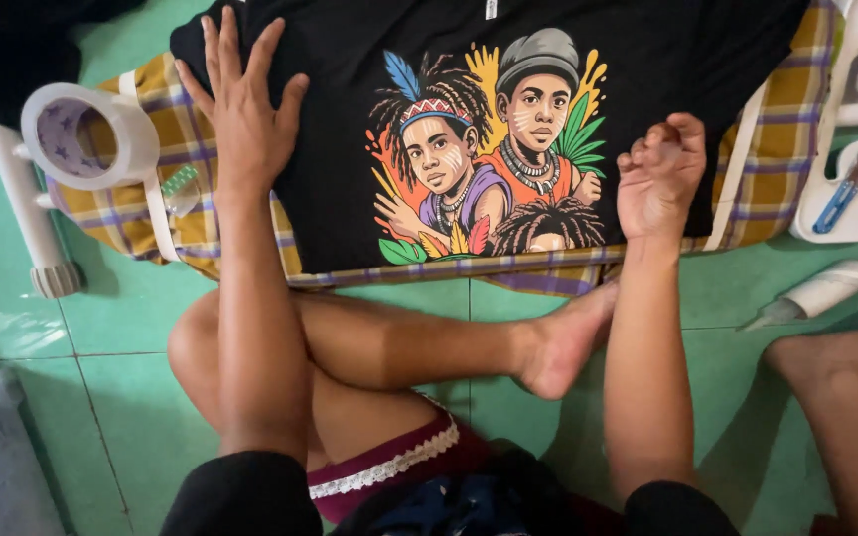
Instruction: Smoothing a t-shirt on an ironing board and applying adhesive tape to the graphic area.
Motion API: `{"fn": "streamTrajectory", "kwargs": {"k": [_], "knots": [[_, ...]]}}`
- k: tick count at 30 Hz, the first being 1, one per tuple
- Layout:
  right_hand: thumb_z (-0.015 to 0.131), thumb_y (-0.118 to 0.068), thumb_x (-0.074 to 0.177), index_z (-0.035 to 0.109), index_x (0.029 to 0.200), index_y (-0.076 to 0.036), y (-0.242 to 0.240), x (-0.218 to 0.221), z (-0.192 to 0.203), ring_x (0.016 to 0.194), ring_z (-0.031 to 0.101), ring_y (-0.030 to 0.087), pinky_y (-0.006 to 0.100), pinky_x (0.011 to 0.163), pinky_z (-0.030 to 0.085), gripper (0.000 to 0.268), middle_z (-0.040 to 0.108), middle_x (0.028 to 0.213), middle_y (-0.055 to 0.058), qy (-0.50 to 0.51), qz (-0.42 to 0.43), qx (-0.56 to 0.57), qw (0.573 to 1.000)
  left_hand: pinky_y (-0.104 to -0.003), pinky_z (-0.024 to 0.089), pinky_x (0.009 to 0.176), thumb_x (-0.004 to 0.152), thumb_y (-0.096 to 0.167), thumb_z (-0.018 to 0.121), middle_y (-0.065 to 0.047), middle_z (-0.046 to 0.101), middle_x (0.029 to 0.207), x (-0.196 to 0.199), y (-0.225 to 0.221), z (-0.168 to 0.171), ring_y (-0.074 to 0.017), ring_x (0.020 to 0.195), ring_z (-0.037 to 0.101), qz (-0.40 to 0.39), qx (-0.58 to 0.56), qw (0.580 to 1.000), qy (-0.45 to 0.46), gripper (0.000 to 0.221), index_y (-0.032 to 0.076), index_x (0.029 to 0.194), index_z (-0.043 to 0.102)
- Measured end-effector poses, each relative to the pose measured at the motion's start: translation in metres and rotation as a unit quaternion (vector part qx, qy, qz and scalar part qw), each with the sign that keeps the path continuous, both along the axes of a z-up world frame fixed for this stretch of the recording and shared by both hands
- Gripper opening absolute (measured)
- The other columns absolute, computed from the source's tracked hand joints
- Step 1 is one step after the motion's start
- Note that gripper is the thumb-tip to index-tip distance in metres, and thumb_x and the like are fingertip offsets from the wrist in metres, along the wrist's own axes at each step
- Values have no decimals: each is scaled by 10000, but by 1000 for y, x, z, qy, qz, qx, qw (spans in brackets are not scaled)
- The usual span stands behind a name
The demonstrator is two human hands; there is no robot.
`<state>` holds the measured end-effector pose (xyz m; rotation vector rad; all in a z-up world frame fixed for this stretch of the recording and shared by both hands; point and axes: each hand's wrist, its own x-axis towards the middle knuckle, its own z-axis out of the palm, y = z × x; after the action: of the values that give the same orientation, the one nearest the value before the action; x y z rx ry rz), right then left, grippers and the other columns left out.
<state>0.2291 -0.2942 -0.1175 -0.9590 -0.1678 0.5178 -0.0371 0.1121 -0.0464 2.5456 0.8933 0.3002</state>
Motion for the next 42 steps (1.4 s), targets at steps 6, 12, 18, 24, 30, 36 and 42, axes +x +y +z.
{"fn": "streamTrajectory", "kwargs": {"k": [6, 12, 18, 24, 30, 36, 42], "knots": [[827, -246, 952, 587, 1185, -239, -4, 4, 0, 790, 567, 81, 220, 675, 473, 335, 577, 987, -37, 18, 0, -14, 1000, -743, -22, 1152, 1082, 240, 714, -175, 241, 1660, 3, 0, 13, -391, 1537, 108, 1, -29, 1000, 1, 481, 181, 1531, 552], [793, -227, 969, 608, 986, -207, 5, -1, 12, 761, 511, 63, 171, 617, 383, 186, 561, 1007, -19, -9, 7, -20, 1000, -704, 23, 1183, 968, 184, 836, -181, 337, 1612, 4, 1, -5, -366, 1521, 206, 37, 36, 997, -52, 566, 150, 1480, 599], [827, -225, 925, 602, 972, -210, 4, 3, 7, 741, 550, 14, 139, 636, 375, 230, 564, 1150, 6, -32, 27, -13, 999, -707, 291, 1153, 1055, 268, 731, -133, 361, 1631, 42, -60, -6, -415, 1511, 295, -271, 56, 957, -92, 438, 150, 1465, 632], [804, -81, 905, 651, 967, -155, 9, 2, 5, 706, 552, 92, 173, 604, 403, 181, 630, 993, 73, -16, -7, -40, 999, -579, 66, 1255, 1018, 797, 271, -128, 172, 1719, 40, -87, -8, -329, 1589, 137, -264, 62, 960, 70, 921, 153, 1678, 262], [861, -197, 900, 668, 925, -159, 12, -4, 12, 622, 582, 69, 153, 469, 326, 198, 654, 911, 46, -37, -16, -59, 997, -653, 98, 1231, 1025, 808, 339, -191, 155, 1695, 32, -62, 7, -412, 1564, 135, -146, 72, 983, 88, 888, 208, 1679, 302], [826, -167, 933, 667, 940, -116, 17, -7, 14, 548, 558, 85, 173, 428, 313, 167, 647, 834, 67, -62, -38, -73, 995, -639, 139, 1232, 1101, 690, 450, -205, 212, 1672, 23, -43, 2, -399, 1555, 195, -93, 79, 992, 30, 795, 111, 1642, 380], [813, -84, 872, 693, 900, -122, 43, -29, 52, 511, 511, 87, 206, 425, 280, 128, 667, 772, 32, -86, -5, -157, 984, -701, 89, 1210, 958, 484, 839, -122, 308, 1695, 28, -58, -5, -367, 1577, 183, -27, -24, 999, -28, 916, 197, 1632, 289]]}}
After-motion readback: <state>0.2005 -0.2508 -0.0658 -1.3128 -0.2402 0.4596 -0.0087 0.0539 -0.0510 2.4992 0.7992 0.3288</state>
